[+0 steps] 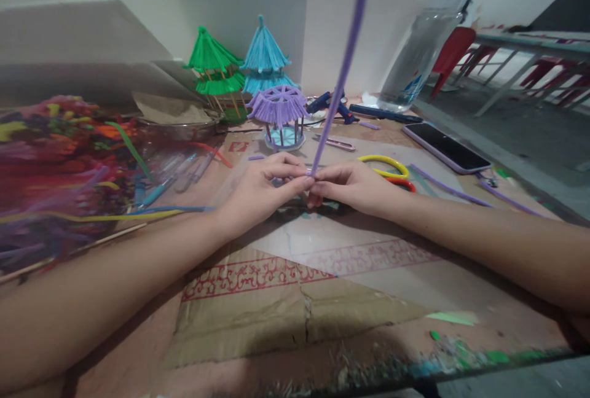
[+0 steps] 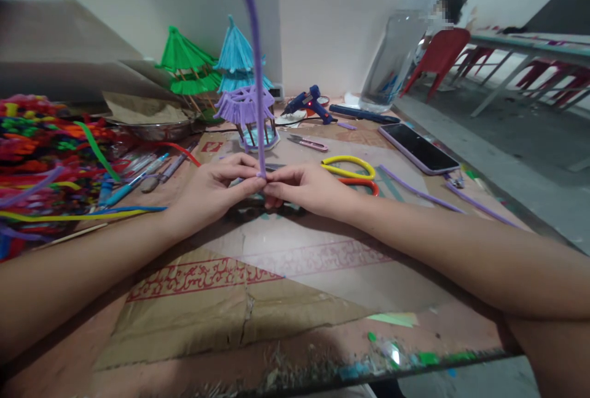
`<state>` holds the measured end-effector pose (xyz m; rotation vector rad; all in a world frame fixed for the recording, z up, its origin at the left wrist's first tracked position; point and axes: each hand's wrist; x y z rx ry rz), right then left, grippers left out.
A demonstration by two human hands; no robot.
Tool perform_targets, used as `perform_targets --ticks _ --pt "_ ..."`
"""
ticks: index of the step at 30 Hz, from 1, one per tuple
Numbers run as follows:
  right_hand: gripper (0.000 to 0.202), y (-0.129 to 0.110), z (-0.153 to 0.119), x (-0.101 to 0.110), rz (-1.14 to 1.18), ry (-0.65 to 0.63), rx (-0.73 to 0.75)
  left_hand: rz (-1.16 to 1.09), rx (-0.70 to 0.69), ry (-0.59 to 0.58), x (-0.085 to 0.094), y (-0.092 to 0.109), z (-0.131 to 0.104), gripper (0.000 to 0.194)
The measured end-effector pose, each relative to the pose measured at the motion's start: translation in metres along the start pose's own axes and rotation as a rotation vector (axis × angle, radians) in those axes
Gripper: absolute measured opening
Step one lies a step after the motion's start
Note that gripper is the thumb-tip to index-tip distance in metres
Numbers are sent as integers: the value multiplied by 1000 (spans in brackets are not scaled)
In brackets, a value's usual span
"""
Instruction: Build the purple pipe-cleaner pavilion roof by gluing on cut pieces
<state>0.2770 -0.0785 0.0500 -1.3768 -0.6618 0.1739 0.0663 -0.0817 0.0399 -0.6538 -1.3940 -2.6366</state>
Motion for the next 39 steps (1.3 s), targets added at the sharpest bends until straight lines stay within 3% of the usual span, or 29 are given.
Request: perform_targets --ticks 12,22,39 --pt "35 1 1 0 -2 56 -30 43 -79 -34 0 -1 0 16" --pt "37 -1 2 3 17 -12 -7 -2 60 -32 0 -1 2 23" --pt "31 -3 1 0 -78 48 -18 -3 116 -17 -1 -2 3 23"
Point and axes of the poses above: each hand's wrist, its own z-axis towards the middle knuckle, its own x-axis out of the back of the hand, y = z × x, and after that the axes turned 5 degrees about y, right-handed
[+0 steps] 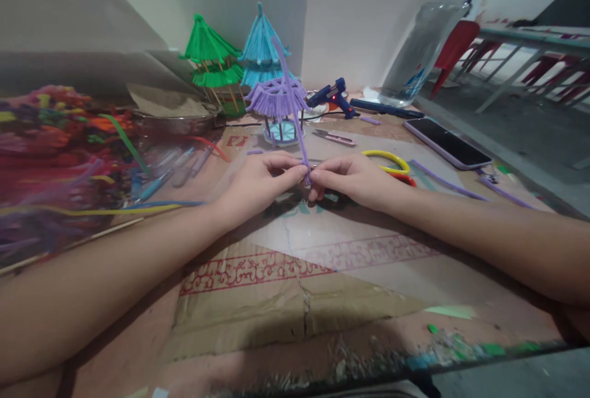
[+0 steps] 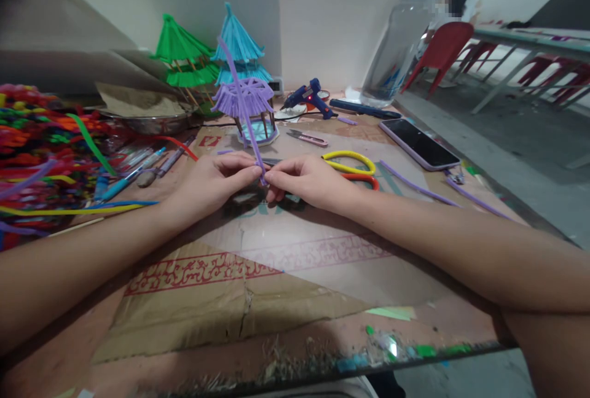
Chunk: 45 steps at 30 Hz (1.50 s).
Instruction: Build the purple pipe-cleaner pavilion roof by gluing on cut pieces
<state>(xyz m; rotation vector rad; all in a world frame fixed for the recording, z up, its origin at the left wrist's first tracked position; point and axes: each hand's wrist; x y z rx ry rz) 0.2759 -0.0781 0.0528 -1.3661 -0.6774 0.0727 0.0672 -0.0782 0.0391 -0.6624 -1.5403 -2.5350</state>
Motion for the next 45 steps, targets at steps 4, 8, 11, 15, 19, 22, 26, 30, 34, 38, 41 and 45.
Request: perform_targets --ticks 4,8,11,15,19,22,26,30,34,38,41,45 --pt "30 1 0 0 -10 0 11 26 -17 2 0 1 -1 22" --pt "31 0 0 0 -11 5 8 33 -36 -11 1 1 -1 23" --pt "31 -1 0 1 -10 6 4 25 -47 -21 1 -1 1 23" --pt "32 -2 1 1 4 7 -1 2 -25 -39 2 -3 2 24" --pt "32 -3 1 0 4 11 -15 -3 -9 -38 2 -3 2 25" --pt "33 -3 0 0 1 11 -13 -12 -22 -35 2 -2 1 25" --pt "33 -3 0 0 -3 9 -12 -25 -4 -36 2 -2 1 24" --pt "32 -3 0 0 -4 2 -4 -37 9 -31 1 -1 1 23" --pt "32 -2 0 0 1 1 4 -22 3 -25 0 0 1 23" --pt "30 -1 0 0 14 0 -5 0 -27 -20 0 1 0 23" --pt "29 0 1 0 21 -1 -10 5 -58 -29 1 0 0 23" --pt "28 2 1 -1 33 19 -3 -8 -93 -25 1 -2 0 19"
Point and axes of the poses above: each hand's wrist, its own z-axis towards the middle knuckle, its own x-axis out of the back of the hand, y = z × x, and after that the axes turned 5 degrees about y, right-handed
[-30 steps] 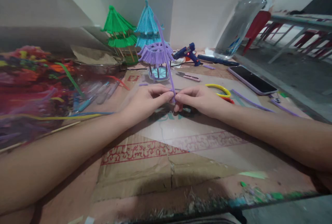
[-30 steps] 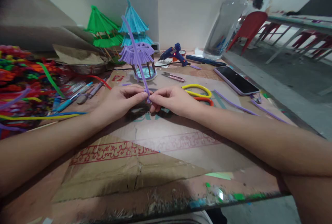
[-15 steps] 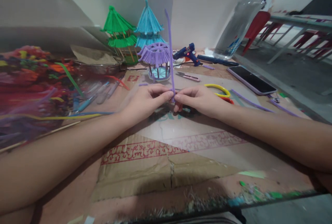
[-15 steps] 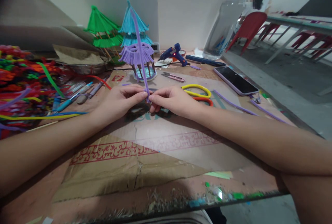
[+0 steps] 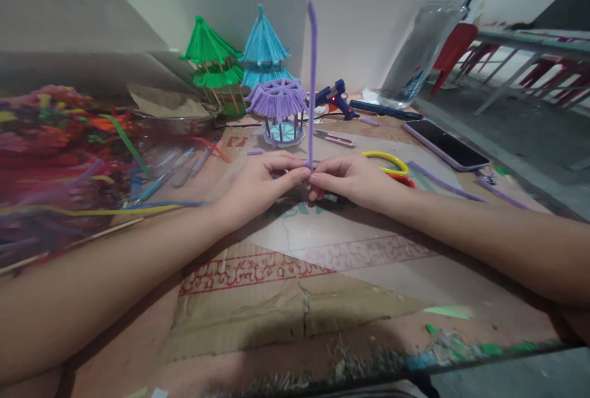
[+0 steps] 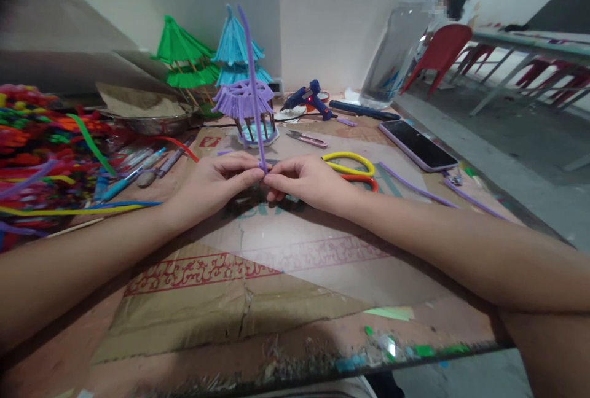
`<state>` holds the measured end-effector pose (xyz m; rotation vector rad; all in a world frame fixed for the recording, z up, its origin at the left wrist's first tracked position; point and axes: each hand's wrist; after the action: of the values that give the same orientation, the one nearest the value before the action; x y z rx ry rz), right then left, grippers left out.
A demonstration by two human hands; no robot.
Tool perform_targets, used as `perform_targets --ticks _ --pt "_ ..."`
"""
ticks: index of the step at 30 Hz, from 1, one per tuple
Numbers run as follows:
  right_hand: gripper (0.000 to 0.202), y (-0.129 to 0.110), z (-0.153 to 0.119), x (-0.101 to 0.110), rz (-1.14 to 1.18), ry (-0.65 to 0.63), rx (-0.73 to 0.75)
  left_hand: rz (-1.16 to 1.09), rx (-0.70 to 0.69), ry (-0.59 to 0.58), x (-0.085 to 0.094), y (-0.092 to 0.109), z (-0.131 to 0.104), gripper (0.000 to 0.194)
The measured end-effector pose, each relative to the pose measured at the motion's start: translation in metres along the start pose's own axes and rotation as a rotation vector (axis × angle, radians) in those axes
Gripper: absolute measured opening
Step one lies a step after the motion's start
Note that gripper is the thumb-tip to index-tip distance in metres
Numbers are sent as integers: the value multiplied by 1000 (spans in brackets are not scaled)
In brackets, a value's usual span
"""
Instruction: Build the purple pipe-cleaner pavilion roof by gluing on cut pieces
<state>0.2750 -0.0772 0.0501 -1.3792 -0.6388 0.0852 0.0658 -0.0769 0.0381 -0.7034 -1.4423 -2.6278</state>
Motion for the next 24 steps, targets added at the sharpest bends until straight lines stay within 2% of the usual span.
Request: perform_targets --ticks 6,14,24 --pt "26 0 -1 -1 -33 16 -9 7 -18 6 0 -1 0 17" --pt "32 0 -2 1 -19 -44 13 -31 94 -1 0 3 1 18" --pt "35 -4 -1 -1 -60 -2 -17 -47 131 -12 -1 4 2 18"
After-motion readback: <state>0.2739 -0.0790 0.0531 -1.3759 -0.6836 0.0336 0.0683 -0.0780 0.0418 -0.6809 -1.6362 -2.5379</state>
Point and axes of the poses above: each hand's wrist, its own z-axis towards the middle knuckle, its own x-axis out of the back of the hand, y = z × x, and after that the axes turned 5 degrees about y, right-handed
